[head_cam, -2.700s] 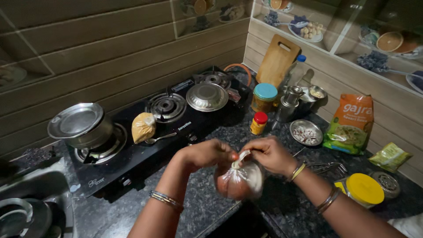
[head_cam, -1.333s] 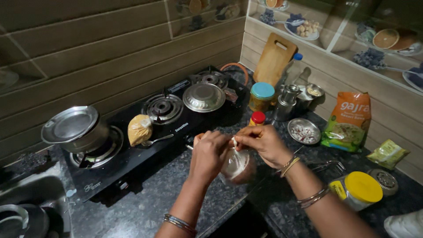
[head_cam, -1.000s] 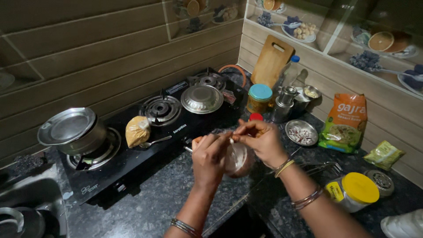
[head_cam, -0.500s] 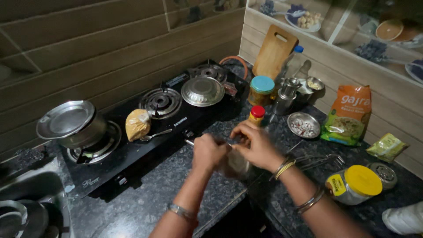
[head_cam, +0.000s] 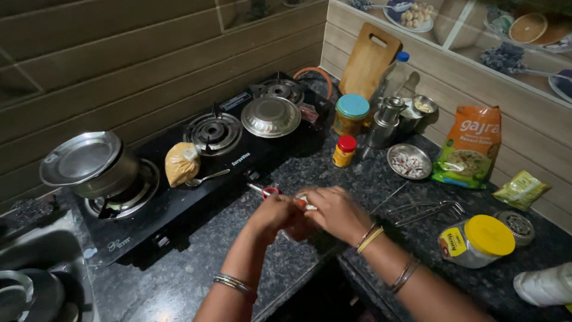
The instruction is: The person opens plastic bags of dry ingredients in a home kitchen, transfers flour-like powder into plastic containers, scoops powder from a container onto a plate, and closes container lids. They place filled containers on a wall shelf and press a lid onto a round tub.
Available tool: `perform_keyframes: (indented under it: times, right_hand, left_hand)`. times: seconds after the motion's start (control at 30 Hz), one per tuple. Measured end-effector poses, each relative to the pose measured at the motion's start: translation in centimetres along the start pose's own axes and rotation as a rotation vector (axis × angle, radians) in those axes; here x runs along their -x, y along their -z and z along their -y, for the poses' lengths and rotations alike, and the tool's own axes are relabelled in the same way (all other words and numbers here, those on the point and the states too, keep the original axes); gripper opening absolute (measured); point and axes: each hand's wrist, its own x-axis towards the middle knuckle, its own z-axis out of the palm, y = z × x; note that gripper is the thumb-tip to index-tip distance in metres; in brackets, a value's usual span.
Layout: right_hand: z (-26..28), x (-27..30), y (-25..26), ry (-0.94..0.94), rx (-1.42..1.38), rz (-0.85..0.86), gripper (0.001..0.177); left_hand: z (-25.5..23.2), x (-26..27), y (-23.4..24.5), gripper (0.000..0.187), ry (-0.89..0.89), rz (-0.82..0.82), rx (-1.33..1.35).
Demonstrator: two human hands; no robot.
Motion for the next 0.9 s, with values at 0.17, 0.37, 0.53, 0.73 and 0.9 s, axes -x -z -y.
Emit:
perform_keyframes:
  times: [0.17,0.37,0.53,0.73,0.9]
  right_hand:
    - [0.4,-1.5,2.8,0.067,0.149,0.119,0.011]
    - [-0.8,-2.0,6.4,0.048,-0.118,0.06,0.017]
    - [-1.4,-0.2,7.6,-0.129,-0.152,0.051,0.033]
    - [-2.2,3.6,10.7,-0.375,-0.33,-0.031,0.029]
    - [-3.8,9.1,16.1,-0.469,-0.117,-0.075,0.026]
  left_hand:
    - [-4.9,3.0,-0.6,0.014,-0.085,-0.006,-0.111]
    - [-11.8,7.4,-1.8,0.011,-0.233,-0.225,-0.413]
    - [-13.4,8.6,-4.9,0.016,-0.49,-0.372,-0.746]
    - [-12.9,7.2,-8.8,0.017,-0.587,-0.138,-0.791]
    - [-11.5,4.5,-14.8,0.019,-0.602,0.055,-0.652]
